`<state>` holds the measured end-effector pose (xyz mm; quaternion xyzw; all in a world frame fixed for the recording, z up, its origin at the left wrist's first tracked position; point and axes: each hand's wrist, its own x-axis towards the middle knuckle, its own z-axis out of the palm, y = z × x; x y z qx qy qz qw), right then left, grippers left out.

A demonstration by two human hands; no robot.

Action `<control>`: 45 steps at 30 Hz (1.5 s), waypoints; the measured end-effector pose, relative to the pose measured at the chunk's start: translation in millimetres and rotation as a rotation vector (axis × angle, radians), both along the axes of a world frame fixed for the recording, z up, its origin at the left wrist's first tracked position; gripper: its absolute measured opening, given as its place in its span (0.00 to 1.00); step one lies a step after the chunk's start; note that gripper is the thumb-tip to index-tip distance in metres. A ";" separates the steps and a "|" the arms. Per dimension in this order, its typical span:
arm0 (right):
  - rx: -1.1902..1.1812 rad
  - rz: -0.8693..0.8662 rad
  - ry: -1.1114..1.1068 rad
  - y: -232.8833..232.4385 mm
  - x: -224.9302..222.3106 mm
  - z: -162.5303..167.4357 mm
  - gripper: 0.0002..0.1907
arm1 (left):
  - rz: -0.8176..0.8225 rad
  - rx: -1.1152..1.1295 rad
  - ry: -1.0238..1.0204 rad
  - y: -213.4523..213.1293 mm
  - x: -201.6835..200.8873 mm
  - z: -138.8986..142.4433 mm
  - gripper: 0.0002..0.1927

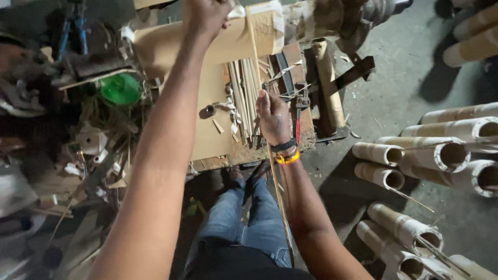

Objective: The person works at a bench-mounted rotating drum machine, peeling and handling a white strip from a wound roll, positioning a long sheet of tan paper around the drum, and tapping it with a hammer. They then handle thin wooden sticks and adjust the wound material on the machine.

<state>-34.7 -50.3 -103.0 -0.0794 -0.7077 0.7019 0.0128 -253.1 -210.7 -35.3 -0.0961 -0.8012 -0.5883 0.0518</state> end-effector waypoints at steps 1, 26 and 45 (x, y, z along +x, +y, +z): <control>-0.072 0.013 0.019 -0.2 -0.1 0.0 0.23 | 0.057 -0.011 0.099 -1.6 4.5 -2.3 0.08; -0.800 -0.642 0.305 113.8 -133.2 -22.5 0.10 | 0.025 0.002 0.344 -42.4 51.5 -35.8 0.13; -0.438 -0.671 0.323 105.5 -97.1 -57.1 0.22 | 0.179 -0.017 -0.041 8.9 174.7 -112.3 0.11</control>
